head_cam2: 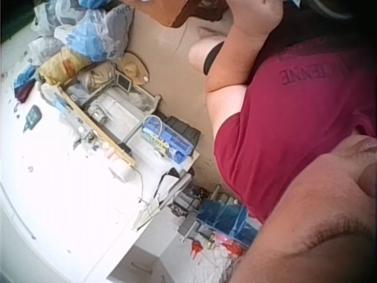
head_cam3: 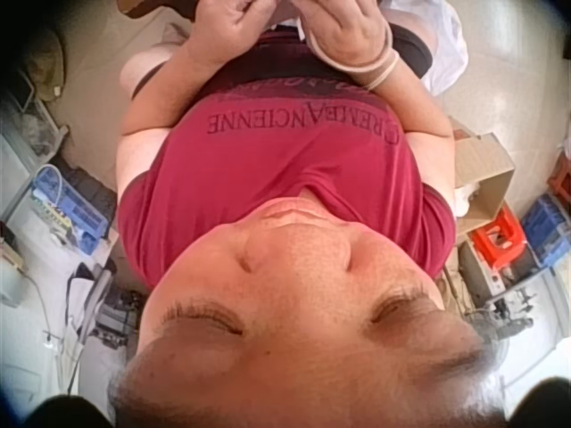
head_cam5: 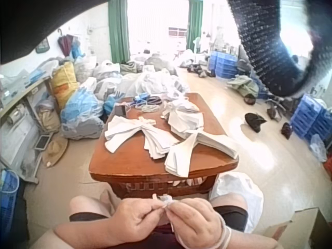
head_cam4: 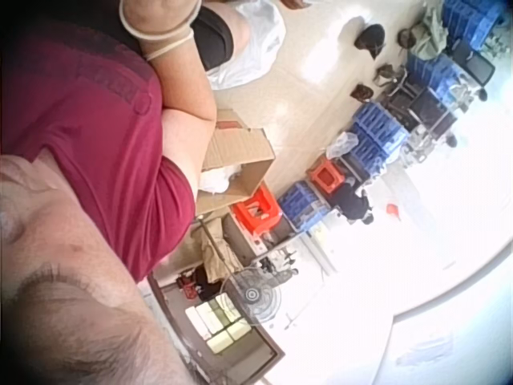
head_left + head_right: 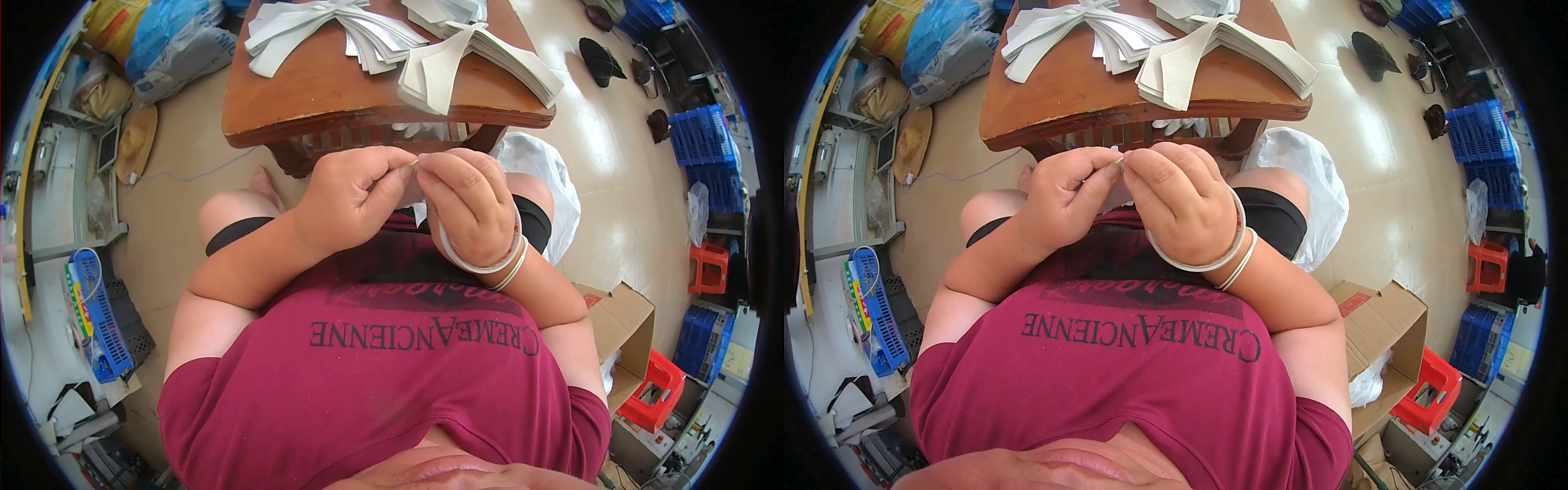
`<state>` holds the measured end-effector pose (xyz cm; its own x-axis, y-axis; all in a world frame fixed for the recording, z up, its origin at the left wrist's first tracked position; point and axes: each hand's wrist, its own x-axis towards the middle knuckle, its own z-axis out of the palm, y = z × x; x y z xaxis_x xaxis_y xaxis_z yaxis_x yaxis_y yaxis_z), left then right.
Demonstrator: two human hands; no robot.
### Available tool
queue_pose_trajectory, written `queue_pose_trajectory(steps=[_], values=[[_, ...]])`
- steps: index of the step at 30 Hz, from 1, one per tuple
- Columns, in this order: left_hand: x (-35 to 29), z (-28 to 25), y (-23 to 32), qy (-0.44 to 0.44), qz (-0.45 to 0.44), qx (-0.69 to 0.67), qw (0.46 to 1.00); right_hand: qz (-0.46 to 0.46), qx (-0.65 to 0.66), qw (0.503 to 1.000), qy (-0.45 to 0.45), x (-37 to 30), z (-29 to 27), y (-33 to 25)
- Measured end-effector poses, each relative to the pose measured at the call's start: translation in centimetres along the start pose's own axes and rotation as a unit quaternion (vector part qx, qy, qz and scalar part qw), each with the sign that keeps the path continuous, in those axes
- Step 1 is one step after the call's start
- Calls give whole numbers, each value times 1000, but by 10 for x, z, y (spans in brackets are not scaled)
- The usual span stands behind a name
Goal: The person is manually separating and stacking individual shoe component pieces from larger sheets of white material.
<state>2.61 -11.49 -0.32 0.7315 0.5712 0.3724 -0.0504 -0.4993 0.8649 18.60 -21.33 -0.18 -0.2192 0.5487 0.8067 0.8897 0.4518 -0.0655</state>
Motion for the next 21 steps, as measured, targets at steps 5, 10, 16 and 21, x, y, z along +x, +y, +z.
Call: queue_pose_trajectory(steps=[5, 10, 16, 21], values=[[4, -5, -1, -7, 42, 38, 998, 17, 42, 999, -7, 2, -7, 0], [15, -13, -10, -55, 293, 267, 916, 226, 186, 954, -65, 13, -22, 2], [10, -10, 0, -88, 55, 127, 987, 148, 90, 984, -47, 9, -9, 8], [10, -9, 3, -48, -120, -142, 981, 15, -76, 996, 42, 2, 10, -2]])
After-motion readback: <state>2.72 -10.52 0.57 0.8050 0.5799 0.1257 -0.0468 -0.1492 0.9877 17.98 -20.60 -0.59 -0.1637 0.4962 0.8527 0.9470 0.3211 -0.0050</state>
